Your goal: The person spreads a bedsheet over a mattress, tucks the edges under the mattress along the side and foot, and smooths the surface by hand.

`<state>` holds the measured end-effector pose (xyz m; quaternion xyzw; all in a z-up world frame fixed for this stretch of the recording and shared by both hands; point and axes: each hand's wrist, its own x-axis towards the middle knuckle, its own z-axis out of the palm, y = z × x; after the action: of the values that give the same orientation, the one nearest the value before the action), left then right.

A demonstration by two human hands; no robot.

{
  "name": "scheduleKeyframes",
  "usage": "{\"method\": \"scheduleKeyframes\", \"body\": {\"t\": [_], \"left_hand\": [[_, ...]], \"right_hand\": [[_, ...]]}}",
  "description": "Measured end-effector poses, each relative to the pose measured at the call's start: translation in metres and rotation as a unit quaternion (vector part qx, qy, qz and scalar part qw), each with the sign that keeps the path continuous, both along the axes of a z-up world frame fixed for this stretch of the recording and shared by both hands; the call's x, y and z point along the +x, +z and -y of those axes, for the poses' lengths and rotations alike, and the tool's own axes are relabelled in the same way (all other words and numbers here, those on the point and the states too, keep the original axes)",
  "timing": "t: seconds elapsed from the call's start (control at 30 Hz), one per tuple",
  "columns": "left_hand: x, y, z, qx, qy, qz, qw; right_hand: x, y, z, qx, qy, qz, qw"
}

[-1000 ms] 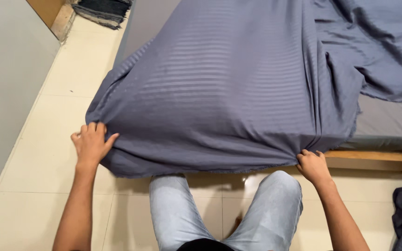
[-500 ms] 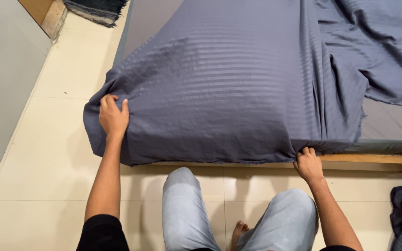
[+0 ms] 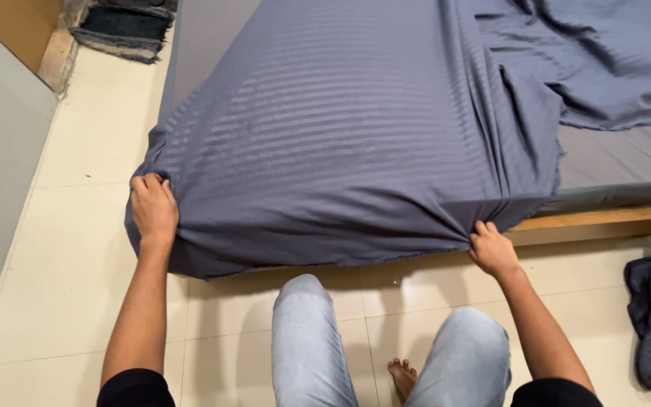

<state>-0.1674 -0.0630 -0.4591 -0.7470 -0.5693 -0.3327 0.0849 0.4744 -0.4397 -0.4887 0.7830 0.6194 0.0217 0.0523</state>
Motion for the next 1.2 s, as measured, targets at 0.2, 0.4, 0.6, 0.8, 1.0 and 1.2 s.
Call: {"method": "scheduleKeyframes", "body": {"t": [0.2,0.4,0.6,0.8,1.0,1.2], "left_hand": [[-0.028,0.005,-0.001,0.006,-0.05,-0.127,0.991],[-0.046,0.011,0.013,-0.015,-0.02,-0.205,0.979],[0.035,0.044,0.039,0.032,0.068,-0.196,0.978],[0.2,0.046,0.044,-0.087,-0.201,-0.011,0.976],[0.265,0.022,0.044,-0.12,-0.13,-0.092,0.98],[0.266,0.023,0.047,-0.103,-0.123,-0.102,0.982]], "right_hand": [[-0.02,-0.024,0.098,0.232,0.033,-0.019,0.972],[-0.077,-0.073,0.141,0.041,-0.087,-0.063,0.993],[0.0,-0.028,0.072,0.147,-0.053,-0.289,0.944],[0.134,0.051,-0.043,0.437,-0.132,-0.162,0.875],[0.173,0.039,-0.118,0.258,-0.296,-0.045,0.919],[0.227,0.013,-0.012,0.356,-0.392,-0.109,0.841]]}}
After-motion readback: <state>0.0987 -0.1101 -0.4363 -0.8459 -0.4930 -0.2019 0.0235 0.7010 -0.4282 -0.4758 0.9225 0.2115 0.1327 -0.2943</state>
